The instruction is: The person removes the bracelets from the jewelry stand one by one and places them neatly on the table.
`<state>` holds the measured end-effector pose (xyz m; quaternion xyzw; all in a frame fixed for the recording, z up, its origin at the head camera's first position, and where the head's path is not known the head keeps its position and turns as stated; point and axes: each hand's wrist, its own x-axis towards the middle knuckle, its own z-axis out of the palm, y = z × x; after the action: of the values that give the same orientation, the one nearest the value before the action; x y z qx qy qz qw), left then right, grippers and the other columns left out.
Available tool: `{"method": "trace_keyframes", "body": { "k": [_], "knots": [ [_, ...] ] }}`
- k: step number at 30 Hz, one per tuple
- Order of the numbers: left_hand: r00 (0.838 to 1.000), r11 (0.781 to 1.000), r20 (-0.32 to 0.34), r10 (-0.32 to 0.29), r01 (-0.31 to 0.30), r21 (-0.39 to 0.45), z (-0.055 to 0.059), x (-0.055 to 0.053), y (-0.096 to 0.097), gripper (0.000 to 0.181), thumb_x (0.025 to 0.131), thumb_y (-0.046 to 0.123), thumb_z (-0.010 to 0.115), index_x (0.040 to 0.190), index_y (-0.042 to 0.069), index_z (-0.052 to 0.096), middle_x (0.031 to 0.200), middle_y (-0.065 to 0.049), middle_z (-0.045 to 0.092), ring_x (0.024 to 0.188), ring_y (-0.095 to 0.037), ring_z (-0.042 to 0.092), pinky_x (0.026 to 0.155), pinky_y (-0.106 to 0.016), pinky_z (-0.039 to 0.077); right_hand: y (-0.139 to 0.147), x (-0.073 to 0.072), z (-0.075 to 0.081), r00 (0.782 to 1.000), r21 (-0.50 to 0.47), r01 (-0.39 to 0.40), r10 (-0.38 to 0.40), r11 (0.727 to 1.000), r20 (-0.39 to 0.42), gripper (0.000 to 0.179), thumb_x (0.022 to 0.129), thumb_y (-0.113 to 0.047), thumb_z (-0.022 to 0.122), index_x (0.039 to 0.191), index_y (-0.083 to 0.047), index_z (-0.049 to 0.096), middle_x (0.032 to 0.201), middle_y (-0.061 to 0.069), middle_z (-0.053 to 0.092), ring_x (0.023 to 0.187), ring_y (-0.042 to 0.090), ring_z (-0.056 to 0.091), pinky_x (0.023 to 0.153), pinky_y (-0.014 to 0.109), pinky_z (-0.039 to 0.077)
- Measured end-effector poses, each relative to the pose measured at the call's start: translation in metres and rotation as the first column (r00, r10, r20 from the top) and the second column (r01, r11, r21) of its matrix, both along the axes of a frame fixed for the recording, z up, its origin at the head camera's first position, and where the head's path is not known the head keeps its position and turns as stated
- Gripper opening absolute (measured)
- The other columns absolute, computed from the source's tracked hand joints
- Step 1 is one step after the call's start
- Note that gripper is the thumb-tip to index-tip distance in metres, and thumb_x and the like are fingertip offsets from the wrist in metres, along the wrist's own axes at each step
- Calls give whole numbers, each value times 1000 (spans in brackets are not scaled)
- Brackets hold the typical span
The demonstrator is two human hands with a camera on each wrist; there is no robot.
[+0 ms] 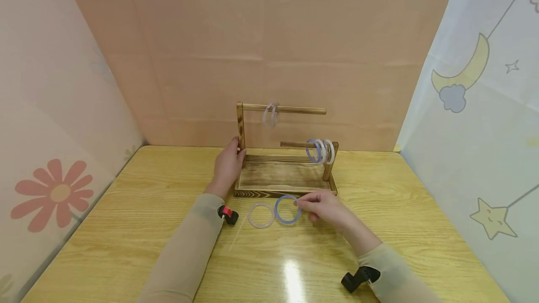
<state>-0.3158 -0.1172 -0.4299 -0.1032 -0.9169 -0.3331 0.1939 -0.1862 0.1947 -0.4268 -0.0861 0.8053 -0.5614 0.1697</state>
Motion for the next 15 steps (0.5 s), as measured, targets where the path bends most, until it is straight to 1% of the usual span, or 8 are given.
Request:
{"method": "trace_keyframes", "body": {
  "k": [4,7,9,11,15],
  "knots": [
    [1000,1000,2,1,-1,2,0,-1,0,40,113,15,66,148,-3,57,128,-23,74,109,-40,76,89,-56,62,0,0,-2,1000,30,10,-10,999,15,30,110,-23,73,124,2,81,75,3,63,61,15,54,76,36,52],
    [1000,1000,4,4,-4,-1,-1,-1,0,38,114,16,66,146,-2,58,127,-23,74,108,-40,76,89,-56,62,-1,0,-4,999,42,29,-30,999,27,30,109,-25,74,122,0,82,66,-1,58,59,14,53,76,36,53],
    [1000,1000,5,4,-4,-4,-1,-1,0,37,114,17,65,146,-1,58,127,-23,74,108,-40,76,90,-56,62,-2,-1,-6,999,50,43,-44,998,29,29,108,-26,75,121,-1,82,62,-2,56,58,14,53,74,36,52],
    [1000,1000,8,2,-2,-2,0,-1,-1,36,115,19,64,145,-1,58,127,-23,74,109,-40,76,90,-56,62,-3,-1,-8,998,65,55,-56,996,28,28,108,-27,76,119,-2,83,64,0,58,57,14,53,71,35,50],
    [1000,1000,9,-1,1,-2,-1,-1,-1,36,115,20,63,145,-1,58,127,-23,74,109,-40,76,90,-56,62,-6,-2,-11,996,110,82,-86,991,26,24,107,-26,77,116,-5,85,80,2,68,57,13,53,65,31,47]
  ]
}}
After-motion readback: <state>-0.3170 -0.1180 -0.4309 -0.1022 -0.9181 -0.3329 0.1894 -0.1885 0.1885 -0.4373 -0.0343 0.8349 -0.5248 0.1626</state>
